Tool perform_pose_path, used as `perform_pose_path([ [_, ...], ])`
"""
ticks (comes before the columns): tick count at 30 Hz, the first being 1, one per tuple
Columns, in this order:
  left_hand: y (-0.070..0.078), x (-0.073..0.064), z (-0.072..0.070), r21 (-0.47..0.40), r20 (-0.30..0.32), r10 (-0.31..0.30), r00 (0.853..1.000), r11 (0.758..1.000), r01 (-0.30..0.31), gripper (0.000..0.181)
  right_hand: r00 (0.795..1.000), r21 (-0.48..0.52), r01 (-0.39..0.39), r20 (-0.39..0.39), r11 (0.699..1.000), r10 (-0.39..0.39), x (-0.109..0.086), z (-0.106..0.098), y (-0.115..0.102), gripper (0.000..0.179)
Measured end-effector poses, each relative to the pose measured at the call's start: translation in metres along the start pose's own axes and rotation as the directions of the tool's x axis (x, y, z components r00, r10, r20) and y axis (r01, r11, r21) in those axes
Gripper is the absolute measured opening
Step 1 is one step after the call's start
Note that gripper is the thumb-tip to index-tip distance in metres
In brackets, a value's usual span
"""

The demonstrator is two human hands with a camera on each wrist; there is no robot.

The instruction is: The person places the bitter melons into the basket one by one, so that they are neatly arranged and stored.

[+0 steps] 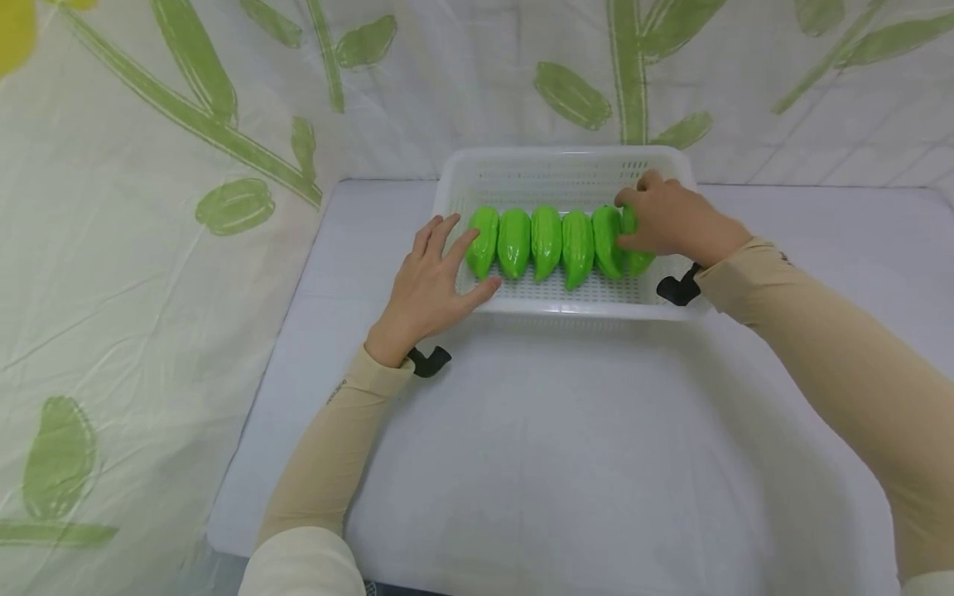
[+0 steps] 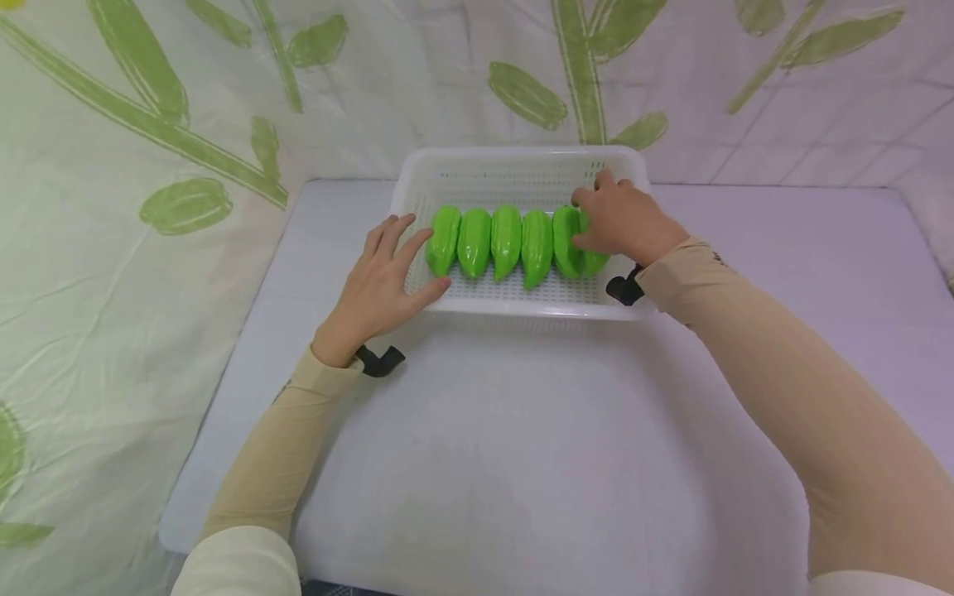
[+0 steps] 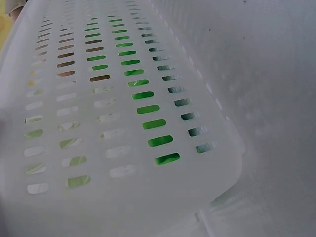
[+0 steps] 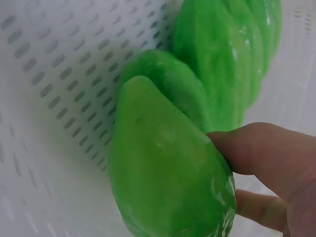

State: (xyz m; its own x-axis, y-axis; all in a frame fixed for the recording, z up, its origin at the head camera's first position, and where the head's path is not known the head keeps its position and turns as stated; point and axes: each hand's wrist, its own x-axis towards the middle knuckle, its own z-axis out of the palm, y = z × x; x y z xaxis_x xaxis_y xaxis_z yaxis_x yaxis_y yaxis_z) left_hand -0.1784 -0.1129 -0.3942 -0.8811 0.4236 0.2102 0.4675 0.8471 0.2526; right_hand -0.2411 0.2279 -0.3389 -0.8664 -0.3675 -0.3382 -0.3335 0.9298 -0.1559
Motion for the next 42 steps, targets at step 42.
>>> perform_pose_path([
  [42, 0.002, 0.0, -0.003, 0.0, 0.011, -0.003, 1.0, 1.0, 0.003, 0.081, 0.989, 0.097, 0.12, -0.102, 0.988, -0.11, -0.017, -0.007, 0.0, 0.064],
])
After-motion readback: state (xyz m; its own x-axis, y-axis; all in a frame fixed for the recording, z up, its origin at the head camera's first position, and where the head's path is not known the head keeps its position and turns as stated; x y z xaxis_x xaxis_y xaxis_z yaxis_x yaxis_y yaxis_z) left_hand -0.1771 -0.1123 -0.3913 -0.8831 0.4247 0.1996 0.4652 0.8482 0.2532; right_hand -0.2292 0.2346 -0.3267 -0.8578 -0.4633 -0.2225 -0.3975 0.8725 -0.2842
